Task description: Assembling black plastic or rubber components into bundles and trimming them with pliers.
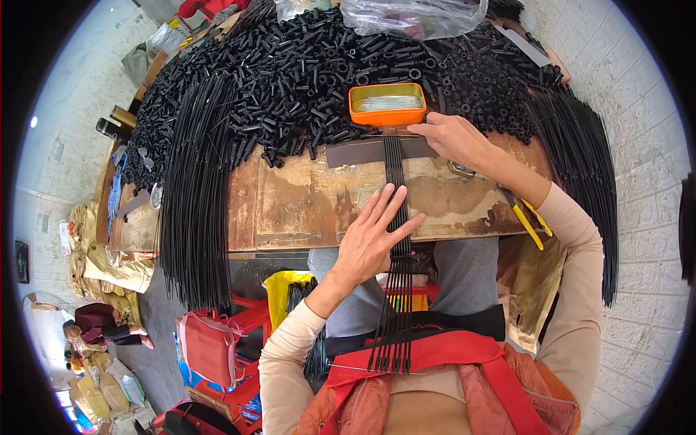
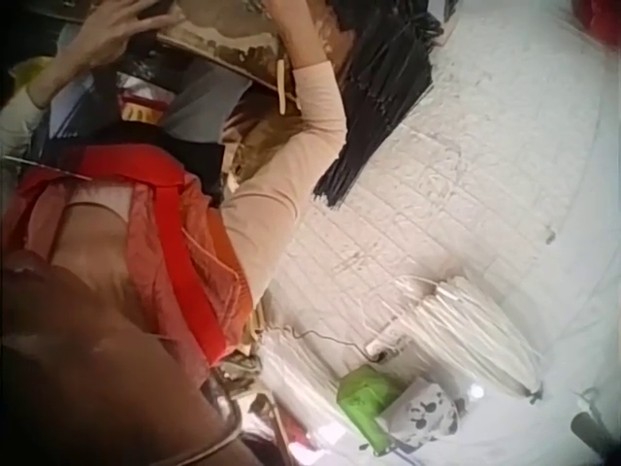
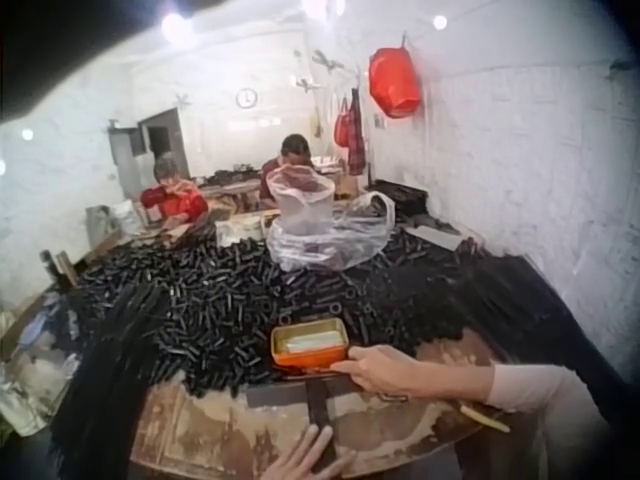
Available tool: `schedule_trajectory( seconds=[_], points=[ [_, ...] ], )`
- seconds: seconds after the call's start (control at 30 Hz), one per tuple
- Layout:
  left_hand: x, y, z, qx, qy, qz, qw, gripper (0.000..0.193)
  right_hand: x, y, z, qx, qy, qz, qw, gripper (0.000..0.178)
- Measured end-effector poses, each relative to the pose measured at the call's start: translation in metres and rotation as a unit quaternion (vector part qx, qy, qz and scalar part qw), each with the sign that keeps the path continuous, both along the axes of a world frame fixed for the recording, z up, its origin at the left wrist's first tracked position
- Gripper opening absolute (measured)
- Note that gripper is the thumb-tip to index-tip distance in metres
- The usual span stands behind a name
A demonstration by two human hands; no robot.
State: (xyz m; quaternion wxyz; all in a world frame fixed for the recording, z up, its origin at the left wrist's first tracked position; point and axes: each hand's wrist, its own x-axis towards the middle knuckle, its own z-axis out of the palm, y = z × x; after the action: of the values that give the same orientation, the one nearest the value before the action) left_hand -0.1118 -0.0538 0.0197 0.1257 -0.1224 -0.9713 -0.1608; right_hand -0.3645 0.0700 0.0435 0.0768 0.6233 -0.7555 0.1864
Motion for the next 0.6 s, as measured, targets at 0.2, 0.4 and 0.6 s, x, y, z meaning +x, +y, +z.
schedule_trajectory(
  seconds=[0.2,0.4,0.6],
  points=[
    [0.0004,0.0000,0.0004,0.001,0.004,0.004,1.000,0.079,-0.0005,-0.0008,-0.0018,0.005,0.019,0.001,1.000,0.037],
    [0.0002,0.0006,0.0006,0.001,0.002,0.004,1.000,0.081,0.0025,0.0016,0.0002,0.000,0.023,0.009,1.000,0.039],
    [0.0004,0.0004,0.0009,-0.003,0.002,0.004,1.000,0.081,0.0007,-0.0050,-0.0026,0.005,0.053,0.000,0.999,0.033]
  ],
)
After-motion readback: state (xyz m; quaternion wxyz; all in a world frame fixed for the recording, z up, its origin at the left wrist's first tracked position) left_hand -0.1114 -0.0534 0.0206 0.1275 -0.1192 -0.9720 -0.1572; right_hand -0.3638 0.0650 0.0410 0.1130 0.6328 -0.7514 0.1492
